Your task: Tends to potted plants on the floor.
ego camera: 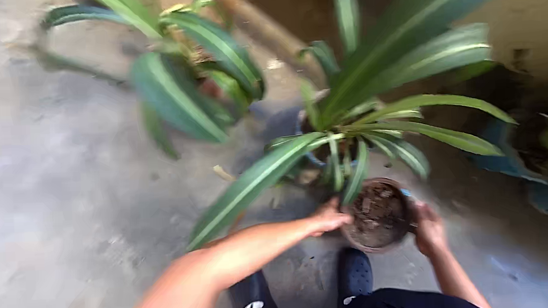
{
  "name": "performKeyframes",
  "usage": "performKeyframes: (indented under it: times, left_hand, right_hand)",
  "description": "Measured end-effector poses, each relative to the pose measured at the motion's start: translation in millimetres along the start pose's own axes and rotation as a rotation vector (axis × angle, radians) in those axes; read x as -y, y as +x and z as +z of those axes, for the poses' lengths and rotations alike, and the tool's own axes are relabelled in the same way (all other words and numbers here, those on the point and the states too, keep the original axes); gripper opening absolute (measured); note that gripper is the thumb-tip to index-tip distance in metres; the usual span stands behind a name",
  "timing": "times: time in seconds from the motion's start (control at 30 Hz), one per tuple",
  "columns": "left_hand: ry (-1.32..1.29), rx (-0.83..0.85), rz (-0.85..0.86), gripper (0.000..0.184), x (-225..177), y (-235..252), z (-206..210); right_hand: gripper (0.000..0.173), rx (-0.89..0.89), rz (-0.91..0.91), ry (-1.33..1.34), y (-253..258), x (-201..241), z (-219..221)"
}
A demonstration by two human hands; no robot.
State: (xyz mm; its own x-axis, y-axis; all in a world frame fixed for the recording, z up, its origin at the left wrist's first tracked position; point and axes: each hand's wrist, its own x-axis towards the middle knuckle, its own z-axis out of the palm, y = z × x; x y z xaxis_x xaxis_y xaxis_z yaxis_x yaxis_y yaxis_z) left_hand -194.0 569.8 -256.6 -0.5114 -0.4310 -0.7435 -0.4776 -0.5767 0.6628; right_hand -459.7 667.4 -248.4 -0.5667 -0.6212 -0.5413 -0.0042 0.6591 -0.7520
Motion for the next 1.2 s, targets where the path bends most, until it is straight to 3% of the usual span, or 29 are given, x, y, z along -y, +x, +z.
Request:
performKeyframes:
  times: [0.17, 0.27, 0.37, 0.5, 0.63, 0.77, 0.93, 1.07, 1.17, 1.2]
  left_hand:
    - [0.072, -0.084, -0.115, 0.068, 30, -37, -115]
    - [0.08, -0.231, -0.262, 0.061, 47, -73, -177]
    - [0.057, -0.35, -0.325, 0.059, 72, -102, -231]
    - [0.246, -0.356, -0.433, 0.05, 92, -121, -298]
    - [0.75, -0.219, -0.426, 0.075, 79, -123, -337]
    - [1.015, -0.258, -0.285, 0.071, 32, -119, -323]
    - [1.002, -0.327, -0.009, 0.06, -22, -120, -293]
    - [0.929, -0.428, -0.015, 0.049, -58, -129, -258]
    - [1.026, -0.439, 0.483, 0.057, -37, -119, -302]
    - [1.012, -0.445, 0.575, 0.059, -39, -118, -310]
  right_hand:
    - [0.027, 0.387, 0.123, 0.208, -15, -5, 49]
    - [0.038, 0.441, 0.095, 0.155, 0, -3, 24]
    - [0.023, 0.282, 0.048, 0.005, 30, 0, -41]
    - [0.042, -0.278, -0.13, -0.496, 78, 35, -127]
    - [0.062, -0.475, -0.005, -0.863, 119, 77, -167]
    - [0.058, -0.503, 0.091, -1.014, 145, 96, -160]
    - [0.05, -0.531, 0.121, -1.175, 162, 100, -151]
    - [0.034, -0.52, 0.185, -1.238, 172, 106, -151]
    - [0.032, -0.506, 0.201, -1.261, 171, 105, -151]
    - [0.035, -0.496, 0.188, -1.266, 168, 102, -150]
